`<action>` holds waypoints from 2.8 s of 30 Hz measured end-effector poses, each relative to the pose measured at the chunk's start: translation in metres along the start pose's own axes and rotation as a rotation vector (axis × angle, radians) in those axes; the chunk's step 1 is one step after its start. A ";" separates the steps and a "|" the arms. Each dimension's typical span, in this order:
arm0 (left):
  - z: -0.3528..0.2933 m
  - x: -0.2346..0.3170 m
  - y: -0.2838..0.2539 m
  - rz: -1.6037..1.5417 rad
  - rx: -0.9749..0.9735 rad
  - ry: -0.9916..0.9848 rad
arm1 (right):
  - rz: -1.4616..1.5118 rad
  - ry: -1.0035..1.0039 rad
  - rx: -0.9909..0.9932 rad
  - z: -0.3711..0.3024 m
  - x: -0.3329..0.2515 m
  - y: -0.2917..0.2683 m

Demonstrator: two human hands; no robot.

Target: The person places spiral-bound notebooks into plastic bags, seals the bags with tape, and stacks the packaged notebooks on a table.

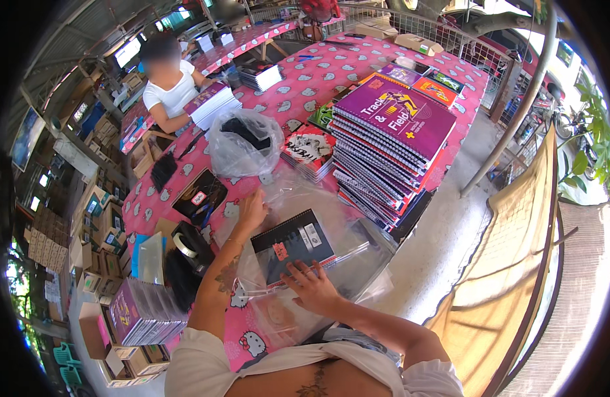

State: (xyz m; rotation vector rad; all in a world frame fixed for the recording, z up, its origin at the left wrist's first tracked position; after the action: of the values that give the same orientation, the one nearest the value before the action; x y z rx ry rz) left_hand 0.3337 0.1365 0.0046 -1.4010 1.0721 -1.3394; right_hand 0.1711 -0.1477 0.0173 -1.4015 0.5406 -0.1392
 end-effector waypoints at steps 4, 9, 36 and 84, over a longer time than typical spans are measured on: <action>-0.014 0.012 -0.015 0.286 0.265 0.189 | -0.029 -0.007 -0.012 -0.002 0.000 -0.001; -0.034 0.027 -0.036 -0.110 -0.044 -0.014 | -0.065 -0.030 -0.045 0.001 0.004 0.001; -0.171 0.141 -0.009 -0.502 -0.160 -0.274 | 0.525 -0.074 -0.052 0.028 0.059 0.019; -0.265 -0.039 -0.058 -0.122 0.320 -1.236 | -0.157 -0.299 -0.088 0.012 0.079 -0.038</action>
State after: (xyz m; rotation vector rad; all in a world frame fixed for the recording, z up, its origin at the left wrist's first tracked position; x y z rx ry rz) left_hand 0.0673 0.1774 0.0564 -1.6354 -0.0529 -0.4466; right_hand 0.2536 -0.1759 0.0326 -1.5173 0.1907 -0.0308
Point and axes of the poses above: each hand's wrist, its own z-axis towards the middle knuckle, its own y-axis out of the palm, x = y × z, the point moved 2 cm from there along z, towards the middle knuckle, and after that the axes turned 14 degrees about -x, right-handed, at the moved point
